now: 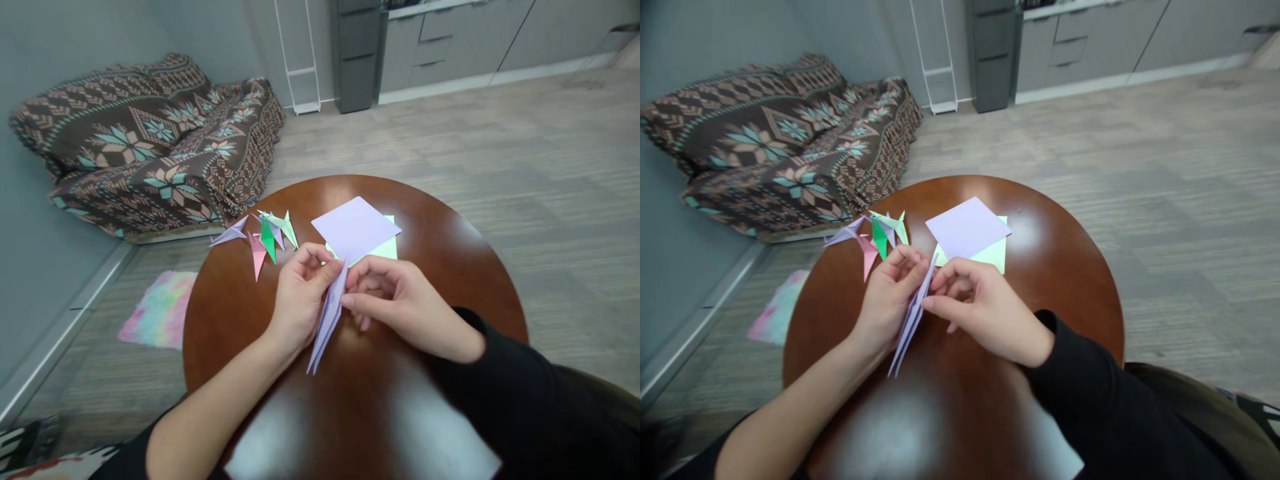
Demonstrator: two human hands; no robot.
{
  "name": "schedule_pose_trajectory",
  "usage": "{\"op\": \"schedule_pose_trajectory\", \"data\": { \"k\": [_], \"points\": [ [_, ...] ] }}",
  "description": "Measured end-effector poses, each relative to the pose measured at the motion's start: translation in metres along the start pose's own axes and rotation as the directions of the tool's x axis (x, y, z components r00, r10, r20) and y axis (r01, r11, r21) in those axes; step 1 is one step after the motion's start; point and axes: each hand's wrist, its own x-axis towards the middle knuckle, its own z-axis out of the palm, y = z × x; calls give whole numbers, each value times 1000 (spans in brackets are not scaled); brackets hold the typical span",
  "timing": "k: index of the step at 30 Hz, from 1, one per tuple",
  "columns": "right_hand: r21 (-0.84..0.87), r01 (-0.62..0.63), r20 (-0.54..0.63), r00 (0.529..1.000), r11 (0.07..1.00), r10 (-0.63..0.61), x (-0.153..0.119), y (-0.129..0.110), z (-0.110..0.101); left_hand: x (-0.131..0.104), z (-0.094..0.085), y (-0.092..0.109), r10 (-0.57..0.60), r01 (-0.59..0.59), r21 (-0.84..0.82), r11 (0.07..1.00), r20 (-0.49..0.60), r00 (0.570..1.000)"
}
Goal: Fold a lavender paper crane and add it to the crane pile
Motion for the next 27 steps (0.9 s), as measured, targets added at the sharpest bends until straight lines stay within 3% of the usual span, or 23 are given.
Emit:
{"op": "schedule_pose_trajectory", "data": {
  "k": [4,6,8,10,13,16,22,27],
  "points": [
    [-23,-37,-15,999,999,37,2,3,4,-1,-2,-1,175,-163,181,970,-49,983],
    [-75,-32,-88,996,997,25,3,5,2,-4,-3,0,277,-251,315,915,-37,960],
    [-210,13,-200,978,978,-56,4,7,0,-7,-3,2,391,-351,477,806,17,920],
    [-411,84,-268,941,908,-208,4,9,-3,-10,-3,4,431,-415,565,713,113,895],
    [-639,186,-209,892,746,-401,3,10,-5,-12,-2,5,329,-391,556,733,213,920],
    [-725,240,-117,881,645,-459,1,9,-7,-11,-1,4,265,-328,555,764,193,945],
    [-724,217,-107,903,655,-417,0,7,-12,-10,2,6,150,-204,483,852,148,978],
    [-794,211,-140,849,570,-510,1,14,-8,-10,1,3,78,-123,375,919,131,988]
  ]
}}
